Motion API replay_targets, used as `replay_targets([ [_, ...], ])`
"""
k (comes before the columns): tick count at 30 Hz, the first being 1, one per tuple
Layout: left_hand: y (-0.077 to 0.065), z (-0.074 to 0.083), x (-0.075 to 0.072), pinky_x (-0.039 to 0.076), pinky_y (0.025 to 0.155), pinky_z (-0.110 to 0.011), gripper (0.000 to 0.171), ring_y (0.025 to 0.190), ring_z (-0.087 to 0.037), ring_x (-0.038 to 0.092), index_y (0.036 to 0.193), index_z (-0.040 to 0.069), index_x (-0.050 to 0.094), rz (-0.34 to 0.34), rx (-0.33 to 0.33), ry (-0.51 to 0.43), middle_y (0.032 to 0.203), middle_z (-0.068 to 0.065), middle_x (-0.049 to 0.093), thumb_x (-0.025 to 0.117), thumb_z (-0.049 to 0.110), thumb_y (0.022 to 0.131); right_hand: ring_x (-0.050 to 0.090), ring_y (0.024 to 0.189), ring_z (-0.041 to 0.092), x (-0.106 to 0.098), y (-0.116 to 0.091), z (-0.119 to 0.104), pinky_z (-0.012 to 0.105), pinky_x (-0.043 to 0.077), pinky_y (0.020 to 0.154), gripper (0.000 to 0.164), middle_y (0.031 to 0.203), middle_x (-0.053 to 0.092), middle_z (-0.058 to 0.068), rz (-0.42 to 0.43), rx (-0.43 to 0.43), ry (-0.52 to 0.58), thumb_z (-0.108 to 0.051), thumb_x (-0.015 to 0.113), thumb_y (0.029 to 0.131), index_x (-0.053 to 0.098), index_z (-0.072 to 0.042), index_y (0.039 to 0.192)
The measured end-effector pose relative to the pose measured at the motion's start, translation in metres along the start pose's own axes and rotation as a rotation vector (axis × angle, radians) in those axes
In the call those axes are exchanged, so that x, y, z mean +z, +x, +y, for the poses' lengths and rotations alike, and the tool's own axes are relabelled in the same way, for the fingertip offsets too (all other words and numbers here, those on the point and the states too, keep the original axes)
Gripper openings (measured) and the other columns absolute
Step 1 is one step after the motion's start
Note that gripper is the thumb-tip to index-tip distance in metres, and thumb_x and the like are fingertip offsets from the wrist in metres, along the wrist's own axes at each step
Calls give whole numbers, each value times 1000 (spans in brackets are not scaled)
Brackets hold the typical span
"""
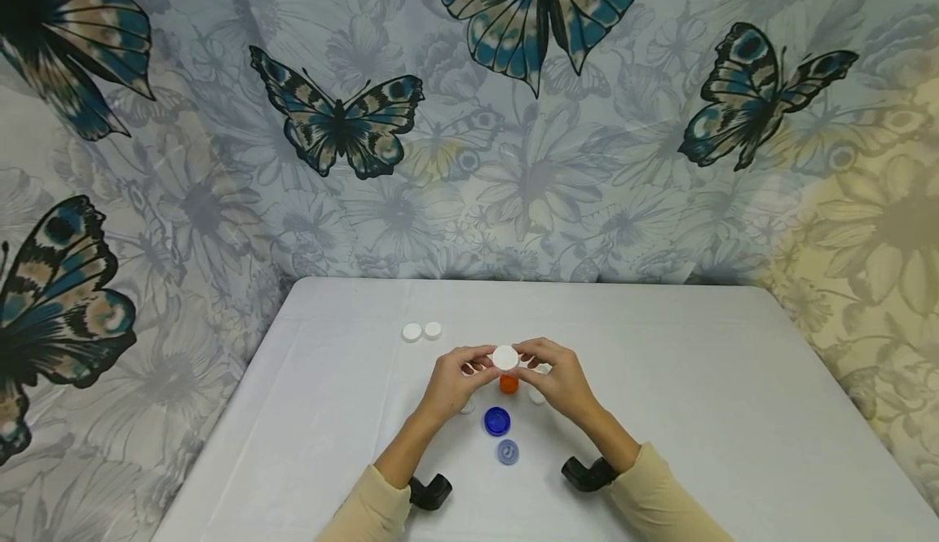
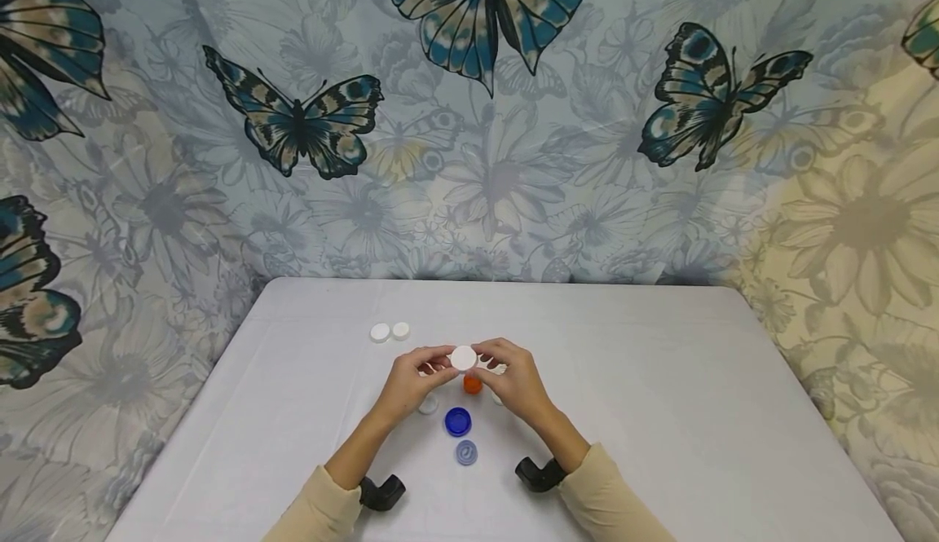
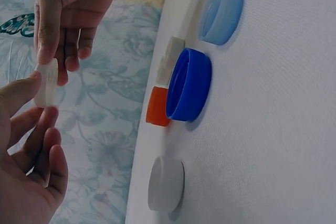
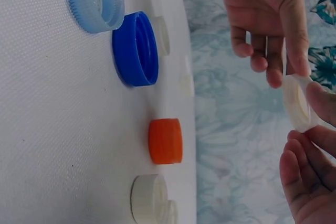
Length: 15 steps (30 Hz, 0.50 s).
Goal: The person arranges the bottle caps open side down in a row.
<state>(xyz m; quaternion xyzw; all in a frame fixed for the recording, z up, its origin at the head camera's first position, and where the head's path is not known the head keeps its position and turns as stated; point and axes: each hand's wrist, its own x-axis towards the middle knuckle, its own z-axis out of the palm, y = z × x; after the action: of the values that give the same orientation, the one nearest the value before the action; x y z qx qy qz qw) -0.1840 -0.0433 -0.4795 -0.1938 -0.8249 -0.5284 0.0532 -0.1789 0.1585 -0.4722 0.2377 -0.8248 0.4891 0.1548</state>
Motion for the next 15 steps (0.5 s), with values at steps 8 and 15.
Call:
replay_targets([
  [8, 1, 0, 0, 55, 77, -35, 32, 92, -22, 63, 114, 7, 72, 18, 30, 20, 105, -7, 73, 75, 22, 86, 66, 82, 24, 1, 1, 0, 35, 58, 73, 32, 100, 73, 10, -13, 16, -38, -9, 80, 77, 72, -1, 107],
  [15, 1, 0, -1, 55, 78, -36, 35, 94, -23, 62, 116, 6, 70, 2, 20, 39, 107, -8, 73, 74, 22, 86, 65, 79, 23, 1, 2, -1, 32, 58, 71, 32, 97, 73, 10, -11, 14, -61, -7, 81, 75, 73, -1, 106],
])
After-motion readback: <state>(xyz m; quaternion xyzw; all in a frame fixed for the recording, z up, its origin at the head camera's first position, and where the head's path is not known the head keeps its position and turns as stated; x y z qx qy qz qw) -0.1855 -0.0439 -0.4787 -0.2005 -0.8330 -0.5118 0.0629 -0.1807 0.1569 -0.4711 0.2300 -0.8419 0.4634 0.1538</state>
